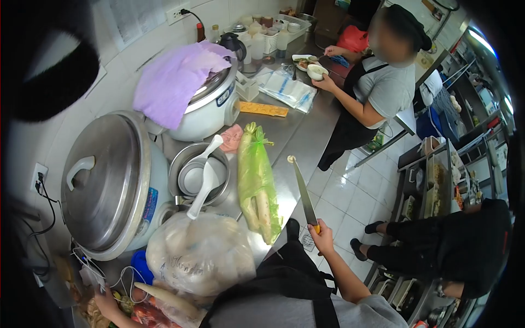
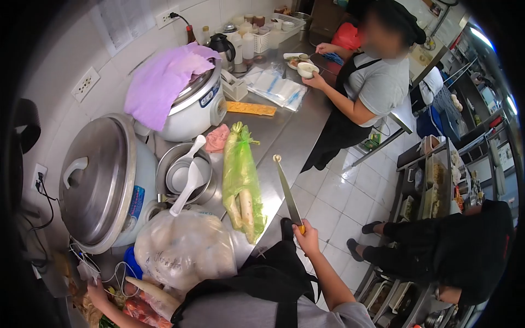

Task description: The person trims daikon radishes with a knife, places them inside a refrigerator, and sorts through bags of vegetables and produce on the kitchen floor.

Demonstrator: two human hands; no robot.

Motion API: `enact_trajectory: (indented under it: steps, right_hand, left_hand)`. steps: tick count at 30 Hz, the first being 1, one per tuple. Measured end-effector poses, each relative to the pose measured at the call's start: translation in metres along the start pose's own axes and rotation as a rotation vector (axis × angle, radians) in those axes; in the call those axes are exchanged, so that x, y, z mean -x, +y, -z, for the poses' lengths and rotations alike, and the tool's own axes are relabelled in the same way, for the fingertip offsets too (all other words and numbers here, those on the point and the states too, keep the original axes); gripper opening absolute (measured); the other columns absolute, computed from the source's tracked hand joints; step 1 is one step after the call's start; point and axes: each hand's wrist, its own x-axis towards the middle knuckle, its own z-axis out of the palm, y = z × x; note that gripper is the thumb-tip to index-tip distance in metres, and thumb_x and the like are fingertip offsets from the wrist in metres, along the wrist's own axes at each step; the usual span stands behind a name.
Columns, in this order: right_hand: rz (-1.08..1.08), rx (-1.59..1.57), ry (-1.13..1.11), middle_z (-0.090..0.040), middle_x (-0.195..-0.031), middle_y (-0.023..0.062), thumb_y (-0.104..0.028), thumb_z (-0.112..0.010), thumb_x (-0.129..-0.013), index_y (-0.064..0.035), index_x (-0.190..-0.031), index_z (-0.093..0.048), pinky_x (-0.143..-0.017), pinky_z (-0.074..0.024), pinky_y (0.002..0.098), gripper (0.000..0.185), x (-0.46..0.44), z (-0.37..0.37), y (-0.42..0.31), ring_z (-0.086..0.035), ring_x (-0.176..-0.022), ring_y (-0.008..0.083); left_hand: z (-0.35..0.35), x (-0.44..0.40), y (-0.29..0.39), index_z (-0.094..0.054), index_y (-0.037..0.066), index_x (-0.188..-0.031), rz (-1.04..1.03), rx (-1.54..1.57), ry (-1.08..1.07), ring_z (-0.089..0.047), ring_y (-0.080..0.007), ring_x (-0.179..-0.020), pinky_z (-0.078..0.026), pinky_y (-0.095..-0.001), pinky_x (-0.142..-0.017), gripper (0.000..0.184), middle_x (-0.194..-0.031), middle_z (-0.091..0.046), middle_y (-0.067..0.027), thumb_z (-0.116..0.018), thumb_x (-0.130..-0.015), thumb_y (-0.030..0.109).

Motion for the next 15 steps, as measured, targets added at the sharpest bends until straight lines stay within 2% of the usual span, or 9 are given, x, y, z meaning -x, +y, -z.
enact_trajectory:
  steps: [3,6,8,9,10,12,13,14,15]
  right_hand:
    - [0.045,-0.062,-0.068,-0.058,-0.061,0.0100,-0.025,-0.066,-0.087,-0.0041,-0.097,-0.062,-0.052,-0.0441,0.0317,0.024,-0.032,0.005,0.004,-0.053,-0.052,0.0166]
    - [0.118,-0.120,-0.139,-0.057,-0.061,0.0113,-0.025,-0.067,-0.086,-0.0044,-0.099,-0.061,-0.052,-0.0444,0.0317,0.024,-0.069,0.015,0.014,-0.052,-0.052,0.0164]
    - [0.159,-0.156,-0.223,-0.057,-0.060,0.0119,-0.024,-0.067,-0.086,-0.0044,-0.099,-0.061,-0.053,-0.0443,0.0318,0.024,-0.093,0.026,0.017,-0.051,-0.052,0.0160]
    - [0.161,-0.165,-0.271,-0.056,-0.059,0.0111,-0.024,-0.067,-0.086,-0.0041,-0.098,-0.060,-0.051,-0.0435,0.0315,0.024,-0.105,0.033,0.019,-0.048,-0.050,0.0157]
    - [0.182,-0.135,-0.288,-0.055,-0.059,0.0109,-0.024,-0.067,-0.086,-0.0038,-0.097,-0.060,-0.050,-0.0429,0.0315,0.024,-0.119,0.043,0.019,-0.048,-0.050,0.0155]
    - [0.228,-0.070,-0.365,-0.054,-0.058,0.0104,-0.024,-0.068,-0.086,-0.0032,-0.096,-0.060,-0.049,-0.0418,0.0315,0.025,-0.146,0.058,0.021,-0.047,-0.049,0.0152]
    - [0.251,-0.078,-0.389,-0.053,-0.057,0.0106,-0.024,-0.068,-0.086,-0.0017,-0.093,-0.059,-0.047,-0.0402,0.0322,0.025,-0.160,0.061,0.033,-0.046,-0.048,0.0148]
    - [0.161,-0.143,-0.482,-0.053,-0.056,0.0106,-0.023,-0.068,-0.087,-0.0003,-0.091,-0.058,-0.047,-0.0400,0.0330,0.025,-0.170,0.074,0.028,-0.047,-0.049,0.0146]
    - [0.193,-0.106,-0.484,-0.055,-0.058,0.0101,-0.023,-0.068,-0.087,0.0000,-0.091,-0.058,-0.048,-0.0403,0.0327,0.025,-0.183,0.079,0.037,-0.048,-0.050,0.0148]
  left_hand:
    - [0.036,0.056,0.041,-0.062,-0.001,-0.108,-0.017,0.151,0.046,-0.063,-0.0220,-0.081,-0.048,-0.0340,-0.074,0.038,-0.089,-0.066,-0.0145,-0.058,-0.092,0.033]
    - [0.068,0.107,0.106,-0.061,-0.003,-0.106,-0.169,0.346,0.104,-0.058,-0.0132,-0.075,-0.046,-0.0281,-0.068,0.035,-0.089,-0.066,-0.0099,-0.056,-0.095,0.030]
    - [0.079,0.156,0.191,-0.060,-0.003,-0.106,-0.253,0.558,0.256,-0.058,-0.0113,-0.078,-0.046,-0.0271,-0.070,0.031,-0.090,-0.066,-0.0087,-0.055,-0.096,0.026]
    - [0.079,0.180,0.242,-0.060,-0.001,-0.109,-0.303,0.670,0.302,-0.058,-0.0119,-0.079,-0.047,-0.0269,-0.073,0.029,-0.090,-0.066,-0.0085,-0.056,-0.096,0.024]
    - [0.069,0.198,0.283,-0.061,0.001,-0.113,-0.299,0.651,0.272,-0.059,-0.0117,-0.082,-0.048,-0.0265,-0.076,0.026,-0.092,-0.066,-0.0079,-0.059,-0.093,0.017]
    - [0.045,0.248,0.380,-0.063,0.005,-0.113,-0.282,0.749,-0.089,-0.059,-0.0113,-0.080,-0.050,-0.0269,-0.071,0.029,-0.093,-0.066,-0.0055,-0.061,-0.084,0.005]
    - [0.014,0.259,0.408,-0.065,0.008,-0.111,-0.547,0.844,-0.227,-0.060,-0.0121,-0.077,-0.050,-0.0273,-0.068,0.027,-0.087,-0.066,-0.0058,-0.063,-0.084,0.006]
    - [-0.023,0.268,0.427,-0.067,0.011,-0.105,-0.604,0.701,-0.245,-0.066,-0.0247,-0.077,-0.052,-0.0357,-0.069,0.024,-0.090,-0.068,-0.0117,-0.065,-0.082,0.013]
    - [-0.036,0.278,0.451,-0.067,0.011,-0.102,-0.610,0.545,-0.282,-0.066,-0.0300,-0.078,-0.052,-0.0396,-0.070,0.022,-0.089,-0.067,-0.0135,-0.065,-0.081,0.015]
